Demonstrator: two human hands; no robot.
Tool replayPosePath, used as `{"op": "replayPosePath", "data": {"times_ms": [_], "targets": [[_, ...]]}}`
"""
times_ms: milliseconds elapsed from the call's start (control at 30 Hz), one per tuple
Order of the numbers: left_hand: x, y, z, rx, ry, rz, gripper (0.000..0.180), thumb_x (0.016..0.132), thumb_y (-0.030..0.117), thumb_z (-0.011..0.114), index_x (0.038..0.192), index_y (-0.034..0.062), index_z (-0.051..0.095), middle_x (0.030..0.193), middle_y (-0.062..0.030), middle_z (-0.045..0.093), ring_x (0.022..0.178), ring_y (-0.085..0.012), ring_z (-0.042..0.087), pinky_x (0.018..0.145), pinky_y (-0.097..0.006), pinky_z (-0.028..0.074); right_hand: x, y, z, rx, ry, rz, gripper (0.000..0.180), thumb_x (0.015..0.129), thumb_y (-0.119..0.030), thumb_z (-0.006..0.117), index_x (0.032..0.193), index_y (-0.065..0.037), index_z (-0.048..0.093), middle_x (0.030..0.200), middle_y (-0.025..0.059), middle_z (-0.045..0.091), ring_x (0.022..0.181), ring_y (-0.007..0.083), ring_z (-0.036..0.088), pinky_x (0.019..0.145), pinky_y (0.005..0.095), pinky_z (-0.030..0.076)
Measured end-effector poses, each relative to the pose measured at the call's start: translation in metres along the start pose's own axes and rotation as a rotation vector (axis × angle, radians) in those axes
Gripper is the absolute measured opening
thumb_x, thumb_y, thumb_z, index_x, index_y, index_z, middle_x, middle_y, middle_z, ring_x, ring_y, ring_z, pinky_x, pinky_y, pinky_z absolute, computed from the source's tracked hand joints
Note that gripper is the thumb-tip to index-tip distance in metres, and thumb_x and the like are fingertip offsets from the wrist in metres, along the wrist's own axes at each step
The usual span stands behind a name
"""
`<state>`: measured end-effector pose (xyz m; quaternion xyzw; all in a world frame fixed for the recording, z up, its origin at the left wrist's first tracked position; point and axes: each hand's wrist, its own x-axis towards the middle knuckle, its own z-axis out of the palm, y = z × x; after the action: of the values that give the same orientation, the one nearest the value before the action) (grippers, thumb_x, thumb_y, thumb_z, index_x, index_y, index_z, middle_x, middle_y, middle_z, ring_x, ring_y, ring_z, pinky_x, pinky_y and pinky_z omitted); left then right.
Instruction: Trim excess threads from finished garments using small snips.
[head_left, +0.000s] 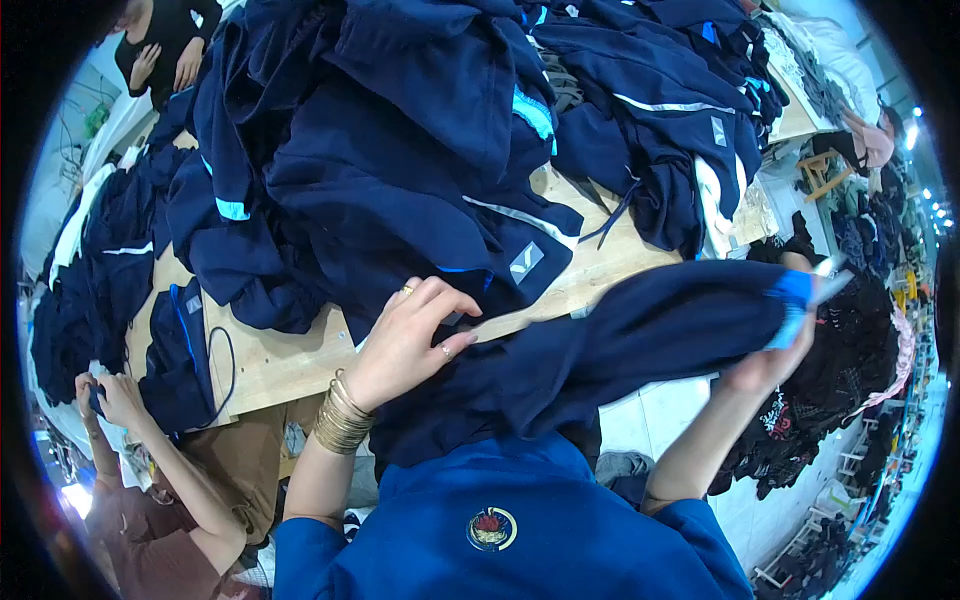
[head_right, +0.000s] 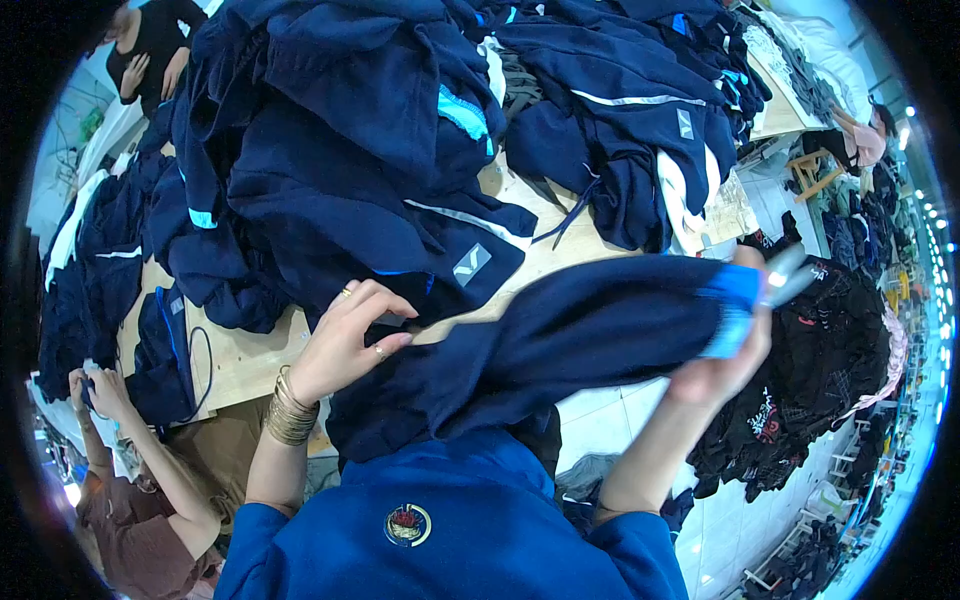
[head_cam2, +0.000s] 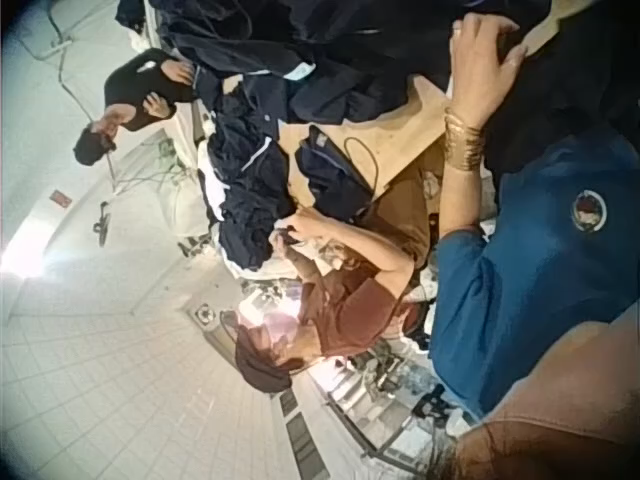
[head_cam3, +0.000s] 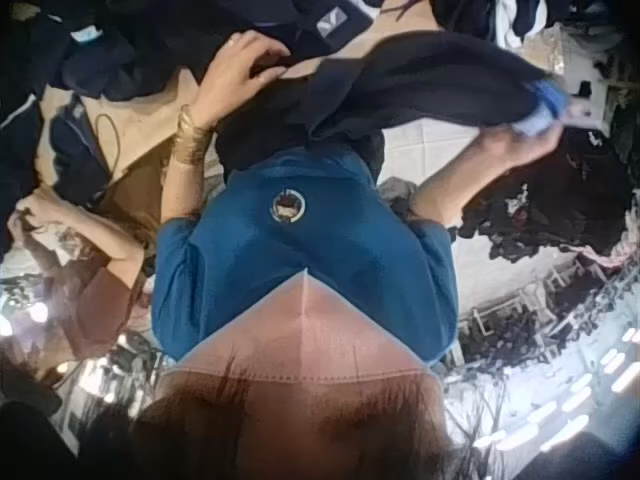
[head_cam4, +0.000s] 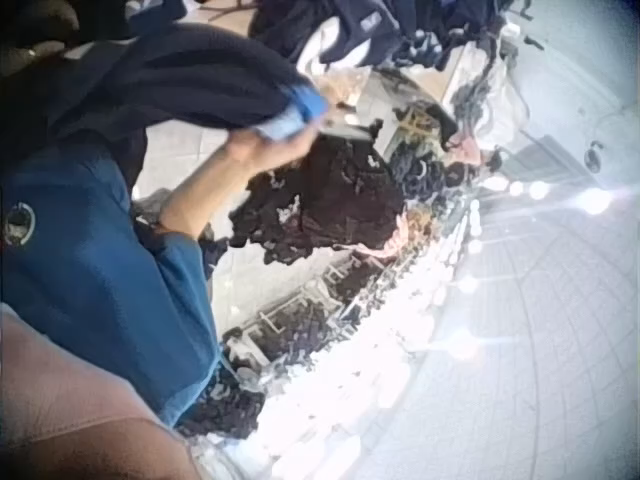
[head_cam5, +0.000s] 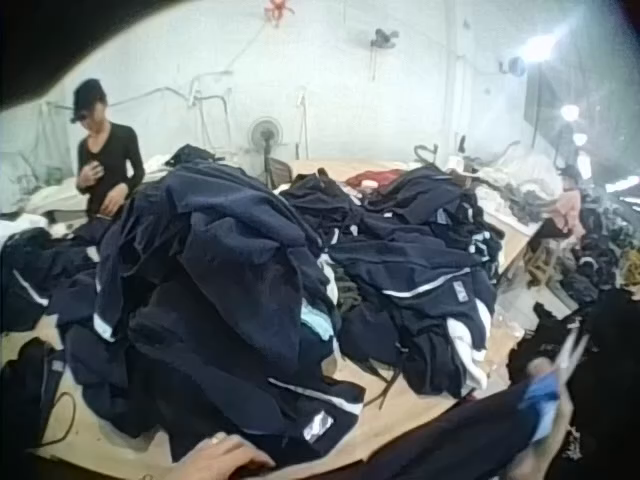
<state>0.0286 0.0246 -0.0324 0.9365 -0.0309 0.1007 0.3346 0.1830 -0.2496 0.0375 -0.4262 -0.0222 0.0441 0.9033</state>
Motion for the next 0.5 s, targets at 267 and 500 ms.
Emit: {"op": "replayPosePath", "data": {"times_ms": [267, 500], "targets": [[-0.014, 0.013, 0.032, -0.66, -0.126, -0.158, 0.05, 0.073, 0.024, 0.069, 0.113, 0.0056, 0.047, 0.108, -0.0113, 0.055, 0.093, -0.0228, 0.056, 0.08, -0.033, 0.045, -0.027, 0.036, -0.029, -0.202, -0.261, 0.299, 0.011, 0.083, -0.014, 0.056, 0.083, -0.003, 0.052, 0.071, 0.0017, 0.052, 0.055, 0.0061, 0.048, 0.048, 0.0184, 0.039], [0.025, 0.071, 0.001, -0.326, 0.049, -0.233, 0.022, 0.067, 0.014, 0.063, 0.079, -0.0027, 0.055, 0.075, -0.0228, 0.058, 0.072, -0.0381, 0.057, 0.065, -0.037, 0.047, -0.024, 0.039, 0.036, -0.401, -0.575, 0.209, 0.018, 0.08, -0.008, 0.058, 0.095, 0.002, 0.06, 0.083, 0.0083, 0.063, 0.043, 0.0014, 0.039, 0.039, 0.0144, 0.027]]}}
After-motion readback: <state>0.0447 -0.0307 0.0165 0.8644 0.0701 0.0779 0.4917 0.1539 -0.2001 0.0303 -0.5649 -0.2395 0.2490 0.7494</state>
